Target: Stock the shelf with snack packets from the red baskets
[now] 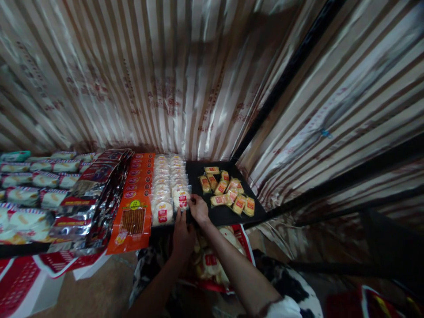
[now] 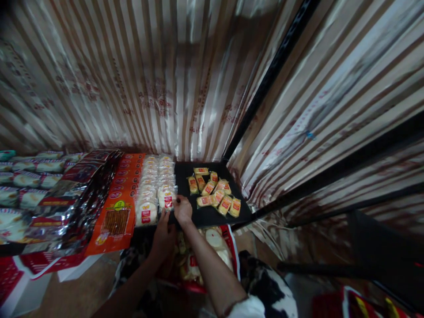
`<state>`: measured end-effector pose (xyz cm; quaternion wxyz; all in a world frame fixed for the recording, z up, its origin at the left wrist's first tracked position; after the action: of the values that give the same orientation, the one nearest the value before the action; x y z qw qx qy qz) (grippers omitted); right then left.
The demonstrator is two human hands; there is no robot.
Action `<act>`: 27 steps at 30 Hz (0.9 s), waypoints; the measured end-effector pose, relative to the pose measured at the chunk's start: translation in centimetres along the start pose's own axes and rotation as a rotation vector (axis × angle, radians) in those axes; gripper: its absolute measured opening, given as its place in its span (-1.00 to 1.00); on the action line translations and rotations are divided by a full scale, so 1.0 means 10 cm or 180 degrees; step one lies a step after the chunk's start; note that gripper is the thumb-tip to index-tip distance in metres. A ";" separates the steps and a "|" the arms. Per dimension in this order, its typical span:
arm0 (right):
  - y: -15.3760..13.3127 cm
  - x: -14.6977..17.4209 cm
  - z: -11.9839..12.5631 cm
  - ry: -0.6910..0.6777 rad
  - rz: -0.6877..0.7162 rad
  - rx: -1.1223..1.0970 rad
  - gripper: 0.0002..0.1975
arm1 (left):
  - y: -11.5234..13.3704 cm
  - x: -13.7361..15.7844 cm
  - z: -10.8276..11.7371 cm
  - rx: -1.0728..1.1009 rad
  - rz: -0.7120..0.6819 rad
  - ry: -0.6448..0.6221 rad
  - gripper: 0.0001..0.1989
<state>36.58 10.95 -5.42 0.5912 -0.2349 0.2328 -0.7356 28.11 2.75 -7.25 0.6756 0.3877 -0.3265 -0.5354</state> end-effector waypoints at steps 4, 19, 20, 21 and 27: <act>-0.02 -0.01 -0.03 0.0036 0.0075 -0.0151 -0.76 | -0.03 -0.04 -0.03 -0.0168 -0.0033 0.0193 -0.47; 1.43 1.32 0.47 0.1196 0.0583 -0.0131 -0.72 | 0.03 0.59 -0.09 0.0016 -0.1037 -0.0498 -0.71; 1.60 1.38 0.51 0.1295 0.0509 0.0146 -0.70 | -0.01 0.68 -0.16 -0.0062 -0.0929 -0.0689 -0.71; 1.74 1.43 0.52 0.1291 0.0449 0.0387 -0.70 | -0.05 0.76 -0.24 -0.0166 -0.0791 -0.0866 -0.71; 1.91 1.47 0.31 0.0568 0.0635 0.0802 -0.67 | -0.19 1.12 -0.51 -0.0640 -0.0195 -0.1628 -0.61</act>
<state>50.24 -7.33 -13.82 0.6630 -0.0686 0.2125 -0.7146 33.99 -7.50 -11.13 0.5897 0.1806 -0.4199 -0.6659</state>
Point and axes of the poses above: each hand's wrist, its own x-axis away from the middle knuckle, its own z-axis out of the back of the hand, y = z × x, the point moved 3 cm from there along -x, towards the middle knuckle, and after that the axes turned 3 degrees about y, right-handed, at the moved point
